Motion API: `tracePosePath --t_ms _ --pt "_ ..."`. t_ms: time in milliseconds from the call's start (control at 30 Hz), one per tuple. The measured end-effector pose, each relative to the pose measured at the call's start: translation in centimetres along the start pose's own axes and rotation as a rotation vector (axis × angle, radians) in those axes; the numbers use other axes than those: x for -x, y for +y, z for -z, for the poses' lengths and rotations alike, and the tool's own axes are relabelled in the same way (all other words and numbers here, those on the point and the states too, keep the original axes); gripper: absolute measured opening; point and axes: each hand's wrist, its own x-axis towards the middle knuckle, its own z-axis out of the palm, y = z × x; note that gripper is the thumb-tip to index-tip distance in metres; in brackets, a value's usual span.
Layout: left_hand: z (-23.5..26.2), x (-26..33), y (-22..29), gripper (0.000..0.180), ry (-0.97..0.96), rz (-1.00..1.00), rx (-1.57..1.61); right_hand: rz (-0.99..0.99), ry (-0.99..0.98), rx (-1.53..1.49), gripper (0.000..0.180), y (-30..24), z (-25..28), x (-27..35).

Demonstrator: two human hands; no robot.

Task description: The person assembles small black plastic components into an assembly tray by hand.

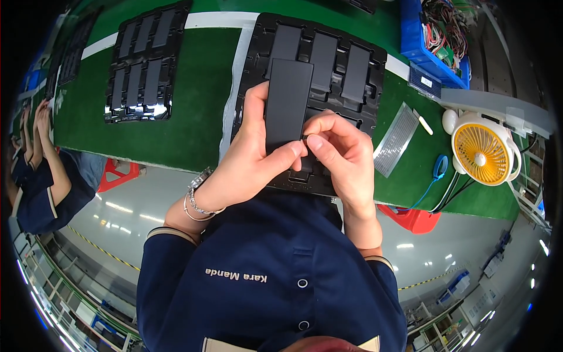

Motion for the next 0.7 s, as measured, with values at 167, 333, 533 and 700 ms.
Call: tracePosePath --t_ms 167,333,533,700 --pt "-0.2 0.0 0.3 0.067 -0.011 0.019 0.018 0.017 0.016 0.071 0.003 -0.3 0.1 -0.1" --pt "-0.6 0.1 0.6 0.067 0.002 0.02 -0.024 0.034 0.015 0.156 0.003 -0.2 0.1 0.1" --pt "-0.5 0.4 -0.4 0.068 0.033 -0.057 -0.272 0.065 0.087 0.229 0.004 0.0 -0.4 0.3" --pt "-0.7 0.6 -0.6 0.069 0.038 -0.173 -0.435 0.148 0.097 0.427 0.005 -0.1 -0.2 0.1"
